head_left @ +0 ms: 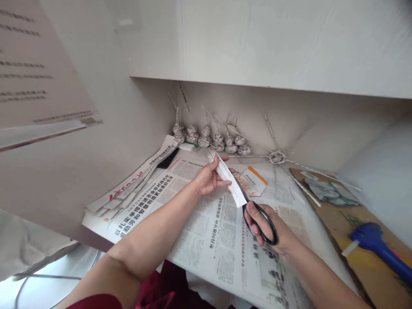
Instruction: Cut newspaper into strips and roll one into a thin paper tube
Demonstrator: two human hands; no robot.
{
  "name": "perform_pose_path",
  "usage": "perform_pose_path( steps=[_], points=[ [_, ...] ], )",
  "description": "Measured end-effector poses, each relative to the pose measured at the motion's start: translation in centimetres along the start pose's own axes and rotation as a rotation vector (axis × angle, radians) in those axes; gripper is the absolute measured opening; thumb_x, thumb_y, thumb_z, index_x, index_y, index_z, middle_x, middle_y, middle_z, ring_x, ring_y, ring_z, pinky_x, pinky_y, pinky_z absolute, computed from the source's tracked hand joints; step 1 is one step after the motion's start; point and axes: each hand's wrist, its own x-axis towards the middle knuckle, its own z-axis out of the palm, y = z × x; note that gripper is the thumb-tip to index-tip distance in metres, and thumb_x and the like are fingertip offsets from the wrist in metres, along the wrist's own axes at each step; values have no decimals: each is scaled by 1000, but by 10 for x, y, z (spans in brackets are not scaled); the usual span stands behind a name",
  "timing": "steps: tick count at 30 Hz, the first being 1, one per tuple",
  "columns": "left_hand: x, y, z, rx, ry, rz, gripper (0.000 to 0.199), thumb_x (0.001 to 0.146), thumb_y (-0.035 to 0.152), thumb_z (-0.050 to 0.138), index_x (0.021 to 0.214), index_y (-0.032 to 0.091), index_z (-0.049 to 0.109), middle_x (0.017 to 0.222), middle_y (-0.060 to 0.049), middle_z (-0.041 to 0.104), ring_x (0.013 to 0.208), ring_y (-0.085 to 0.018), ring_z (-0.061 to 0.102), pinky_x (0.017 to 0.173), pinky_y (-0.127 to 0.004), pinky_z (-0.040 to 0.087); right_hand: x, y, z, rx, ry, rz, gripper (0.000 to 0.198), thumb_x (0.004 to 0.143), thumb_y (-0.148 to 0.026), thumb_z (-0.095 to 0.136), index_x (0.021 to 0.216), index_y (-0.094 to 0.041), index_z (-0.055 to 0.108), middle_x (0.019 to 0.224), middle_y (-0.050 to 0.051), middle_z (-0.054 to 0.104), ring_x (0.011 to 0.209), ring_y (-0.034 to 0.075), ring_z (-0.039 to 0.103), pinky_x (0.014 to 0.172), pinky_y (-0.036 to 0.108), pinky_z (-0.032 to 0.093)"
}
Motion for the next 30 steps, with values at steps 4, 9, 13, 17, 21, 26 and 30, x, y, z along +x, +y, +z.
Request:
perform_pose_path(
  steps=[4, 9, 13, 17, 21, 26, 30],
  points=[
    [3, 4, -7, -44, 13, 63, 25, 97, 25, 48, 119, 14, 56, 85, -10, 73, 73, -23, 74, 48, -21, 58, -1, 1, -2, -29, -20, 7, 68, 70, -87, 49, 63, -19, 47, 44, -8, 41, 29, 3, 34, 30, 18, 29],
    [5, 4, -10, -30, 23, 82, 21, 97, 24, 48, 111, 12, 59, 82, -10, 72, 72, -24, 75, 54, -26, 62, 0, 6, -6, 40, -135, -54, 66, 76, -83, 46, 70, -18, 51, 51, -6, 45, 36, 5, 41, 38, 19, 30],
    [3, 3, -8, -17, 12, 76, 20, 96, 25, 52, 109, 12, 60, 82, -10, 73, 74, -23, 75, 55, -27, 62, 2, 7, -6, 118, -186, -47, 66, 78, -82, 47, 76, -16, 54, 58, -5, 48, 43, 6, 45, 45, 20, 33],
    [1, -2, -4, 15, -12, 45, 17, 95, 22, 54, 104, 11, 63, 80, -11, 73, 70, -21, 74, 56, -28, 62, 2, 7, -6, 127, -184, -58, 63, 79, -79, 49, 82, -17, 55, 62, -4, 49, 45, 7, 44, 46, 21, 31],
    [0, -10, 1, 51, -40, -15, 12, 91, 19, 60, 97, 10, 66, 76, -10, 74, 65, -20, 73, 54, -27, 62, 2, 9, -7, 104, -207, -113, 56, 86, -73, 46, 79, -18, 52, 67, -3, 51, 50, 8, 46, 49, 23, 31],
    [0, -15, 4, 51, -52, 1, 7, 87, 14, 65, 90, 9, 68, 77, -9, 74, 67, -17, 73, 55, -23, 61, 2, 10, -8, 137, -207, -96, 57, 85, -76, 42, 80, -20, 49, 65, -4, 51, 49, 9, 47, 49, 23, 30],
    [-1, -14, 5, 73, -34, 7, 6, 81, 10, 70, 86, 8, 70, 75, -9, 74, 67, -17, 73, 57, -21, 61, 3, 10, -9, 122, -211, -101, 59, 86, -77, 40, 77, -19, 48, 64, -3, 51, 48, 8, 48, 49, 22, 32]
  ],
)
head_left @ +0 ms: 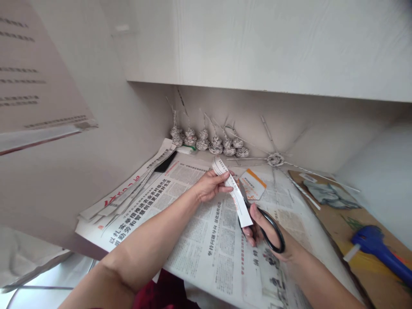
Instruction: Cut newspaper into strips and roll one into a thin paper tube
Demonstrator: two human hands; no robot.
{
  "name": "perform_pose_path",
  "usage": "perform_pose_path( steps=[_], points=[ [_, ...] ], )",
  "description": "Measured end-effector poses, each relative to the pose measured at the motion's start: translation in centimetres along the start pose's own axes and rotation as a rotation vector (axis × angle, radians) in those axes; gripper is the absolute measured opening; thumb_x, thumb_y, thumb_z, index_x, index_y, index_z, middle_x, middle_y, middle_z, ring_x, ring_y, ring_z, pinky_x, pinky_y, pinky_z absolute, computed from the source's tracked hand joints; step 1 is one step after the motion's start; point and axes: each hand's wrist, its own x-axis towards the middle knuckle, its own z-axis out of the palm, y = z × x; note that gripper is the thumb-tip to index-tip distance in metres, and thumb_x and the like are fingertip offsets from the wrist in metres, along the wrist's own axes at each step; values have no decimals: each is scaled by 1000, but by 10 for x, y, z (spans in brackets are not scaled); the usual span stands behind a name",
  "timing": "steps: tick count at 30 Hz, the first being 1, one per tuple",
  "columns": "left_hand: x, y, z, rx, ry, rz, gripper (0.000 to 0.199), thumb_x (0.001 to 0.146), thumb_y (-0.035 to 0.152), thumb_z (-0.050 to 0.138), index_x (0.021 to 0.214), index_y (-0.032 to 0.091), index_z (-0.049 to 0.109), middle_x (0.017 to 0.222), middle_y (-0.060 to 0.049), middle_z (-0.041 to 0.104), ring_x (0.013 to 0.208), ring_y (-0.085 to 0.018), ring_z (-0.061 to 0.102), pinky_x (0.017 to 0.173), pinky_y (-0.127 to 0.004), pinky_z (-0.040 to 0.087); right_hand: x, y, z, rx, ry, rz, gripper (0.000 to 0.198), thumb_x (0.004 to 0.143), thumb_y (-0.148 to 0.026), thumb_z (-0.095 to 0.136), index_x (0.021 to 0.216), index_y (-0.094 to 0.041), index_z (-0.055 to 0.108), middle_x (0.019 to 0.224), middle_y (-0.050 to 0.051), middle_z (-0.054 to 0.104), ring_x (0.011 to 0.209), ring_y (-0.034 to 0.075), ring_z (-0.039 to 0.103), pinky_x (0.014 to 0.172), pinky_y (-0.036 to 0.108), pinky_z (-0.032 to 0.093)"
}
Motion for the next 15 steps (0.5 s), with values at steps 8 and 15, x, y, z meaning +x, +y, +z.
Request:
perform_pose_path(
  steps=[8, 15],
  points=[
    [1, -1, -4, 79, 11, 33, 31, 61, 3, 84, 89, 9, 71, 77, -5, 73, 68, -14, 71, 60, -19, 60, 1, 3, 4, 45, 87, 4, 61, 81, -80, 44, 73, -20, 47, 55, -6, 46, 37, 6, 40, 38, 20, 33],
    [0, 2, -11, 86, -40, 79, 42, 71, 10, 79, 111, 16, 68, 80, -4, 73, 72, -16, 72, 61, -23, 62, -1, -11, 16, -61, 210, 37, 67, 65, -88, 53, 67, -21, 47, 45, -8, 40, 31, 5, 33, 29, 20, 27]
  ],
)
